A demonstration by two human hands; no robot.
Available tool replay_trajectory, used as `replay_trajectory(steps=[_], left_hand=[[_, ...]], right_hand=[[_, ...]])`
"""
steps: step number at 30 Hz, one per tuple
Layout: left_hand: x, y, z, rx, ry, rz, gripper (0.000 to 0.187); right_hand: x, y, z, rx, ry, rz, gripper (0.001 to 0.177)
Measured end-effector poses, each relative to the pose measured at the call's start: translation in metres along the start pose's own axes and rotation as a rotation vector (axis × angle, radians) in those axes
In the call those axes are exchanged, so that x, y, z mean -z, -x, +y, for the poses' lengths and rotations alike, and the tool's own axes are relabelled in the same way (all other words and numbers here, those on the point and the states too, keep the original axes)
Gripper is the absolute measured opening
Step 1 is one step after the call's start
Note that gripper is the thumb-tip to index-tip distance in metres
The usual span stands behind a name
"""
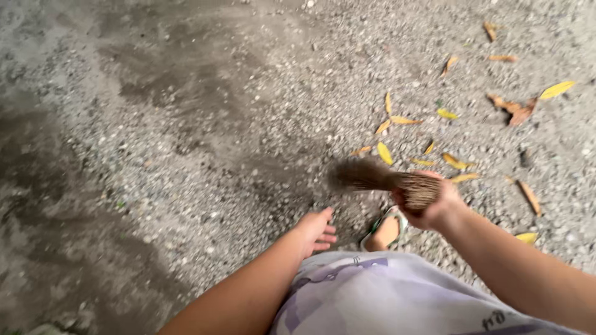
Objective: The person sweeps an outdoor area using a bundle of sticks, clearing leaves and debris from the gravel and dirt ground.
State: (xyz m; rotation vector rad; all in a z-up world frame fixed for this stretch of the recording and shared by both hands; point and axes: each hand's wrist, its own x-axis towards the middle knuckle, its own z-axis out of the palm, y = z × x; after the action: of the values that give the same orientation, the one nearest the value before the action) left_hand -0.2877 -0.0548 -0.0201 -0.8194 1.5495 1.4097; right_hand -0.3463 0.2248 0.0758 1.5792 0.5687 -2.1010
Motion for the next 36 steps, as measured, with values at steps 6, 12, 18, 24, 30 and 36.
replay_trajectory(steps=[6,12,18,24,30,36], left_hand=[[-0.05,-0.022,0.037,0.015,-0.007,-0.054,0.059],[-0.09,-0.034,0.078,-0.01,-0.037,-0.122,0.063],[-0.1,-0.013,0.121,-0.01,0.069,-0.053,0.08],[-0.094,-0.01,0.134,-0.032,0.119,-0.092,0.082],[-0.072,-0.036,0.146,-0.036,0.057,-0.141,0.083],[-0.043,-0.063,0.185,0.022,-0.073,-0.195,0.081]], right_hand=[[0.032,0.027,-0.109,0.411,-0.026,0.116,0.032],[0.014,0.045,-0.112,0.313,0.063,0.072,0.046],[-0.046,0.02,-0.053,-0.031,0.388,-0.24,0.033],[-0.051,-0.023,-0.066,-0.11,0.353,-0.123,0.036],[0.016,-0.017,-0.128,0.283,-0.192,0.025,0.035],[-0.025,0.022,-0.126,0.431,-0.118,0.033,0.033]])
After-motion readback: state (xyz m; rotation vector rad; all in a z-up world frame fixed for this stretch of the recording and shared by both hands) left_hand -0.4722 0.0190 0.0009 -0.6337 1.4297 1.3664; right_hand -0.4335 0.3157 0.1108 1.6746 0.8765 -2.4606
